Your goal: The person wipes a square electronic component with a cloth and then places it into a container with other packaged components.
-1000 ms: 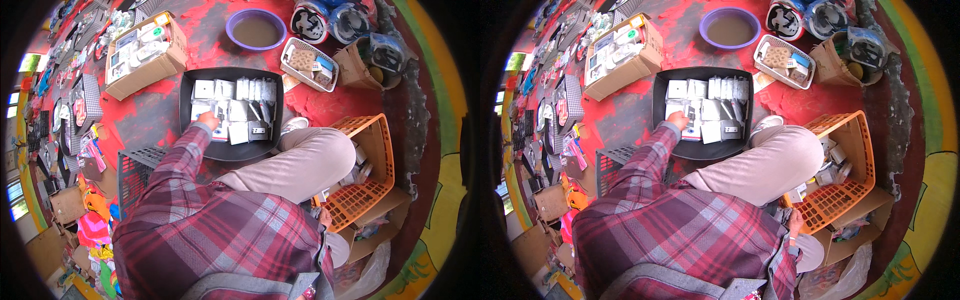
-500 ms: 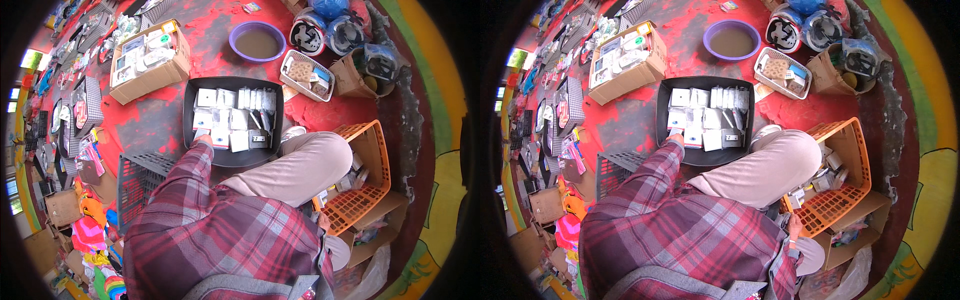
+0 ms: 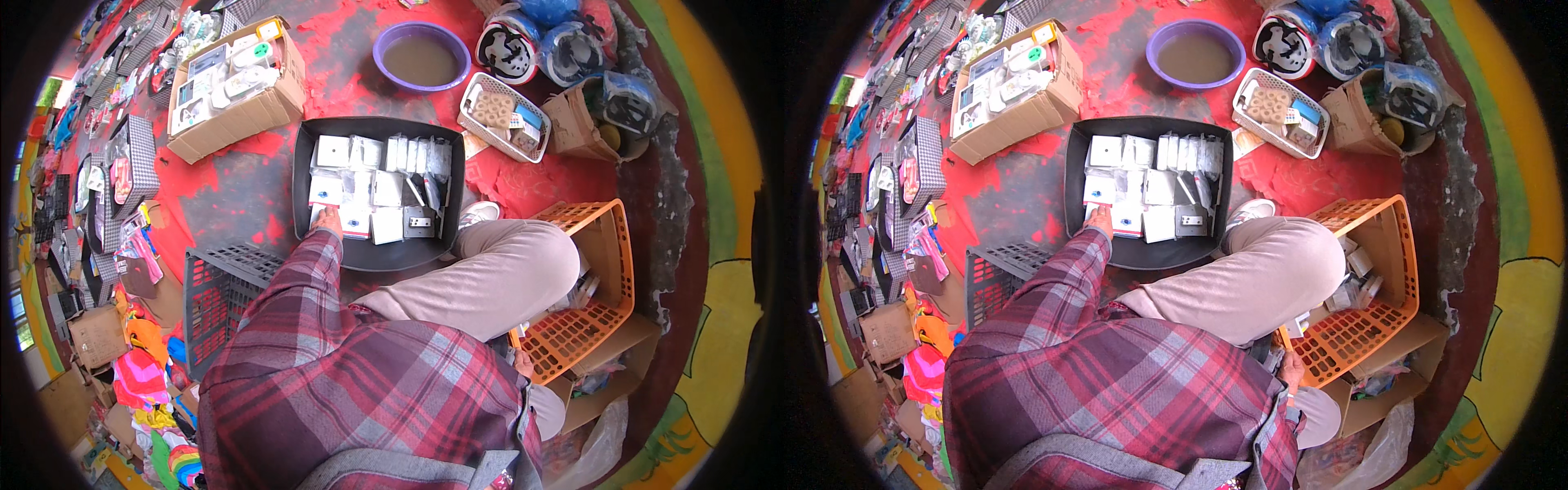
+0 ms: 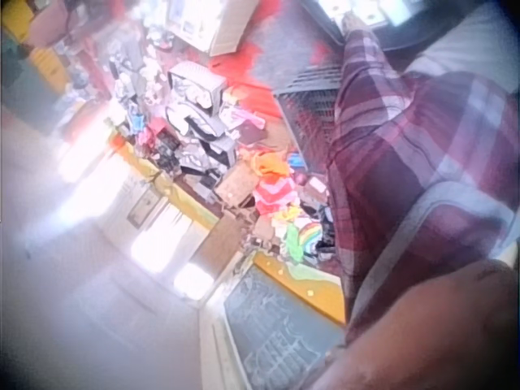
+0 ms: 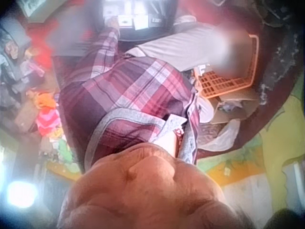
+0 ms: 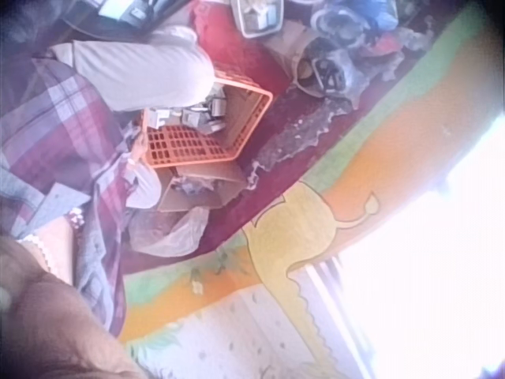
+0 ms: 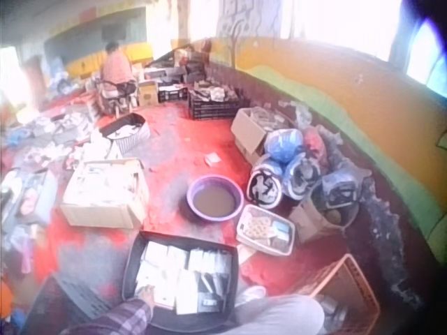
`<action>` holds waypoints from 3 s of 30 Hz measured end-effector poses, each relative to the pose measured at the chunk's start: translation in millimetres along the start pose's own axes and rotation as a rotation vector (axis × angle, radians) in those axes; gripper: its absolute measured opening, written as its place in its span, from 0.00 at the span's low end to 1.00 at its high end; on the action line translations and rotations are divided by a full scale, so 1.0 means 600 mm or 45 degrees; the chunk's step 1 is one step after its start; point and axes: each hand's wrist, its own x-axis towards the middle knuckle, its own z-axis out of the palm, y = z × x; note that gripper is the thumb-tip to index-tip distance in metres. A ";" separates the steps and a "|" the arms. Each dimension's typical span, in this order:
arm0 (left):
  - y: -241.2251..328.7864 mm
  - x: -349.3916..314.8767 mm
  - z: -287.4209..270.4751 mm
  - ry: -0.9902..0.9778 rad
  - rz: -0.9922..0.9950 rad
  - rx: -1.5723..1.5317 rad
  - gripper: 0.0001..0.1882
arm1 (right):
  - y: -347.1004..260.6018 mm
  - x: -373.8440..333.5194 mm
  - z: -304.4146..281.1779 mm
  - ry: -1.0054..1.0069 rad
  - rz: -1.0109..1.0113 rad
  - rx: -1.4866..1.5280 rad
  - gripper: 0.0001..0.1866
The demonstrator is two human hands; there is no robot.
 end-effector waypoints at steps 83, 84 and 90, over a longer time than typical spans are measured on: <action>-0.016 0.133 -0.117 0.459 -0.155 -1.875 0.18 | 0.017 0.019 0.000 0.031 0.053 -0.202 0.18; -0.051 0.110 -0.116 0.533 -0.201 -1.797 0.18 | 0.024 0.024 -0.003 0.016 0.010 -0.149 0.18; -0.114 0.030 -0.119 0.651 -0.324 -1.626 0.23 | 0.008 0.025 -0.001 -0.032 0.066 -0.217 0.17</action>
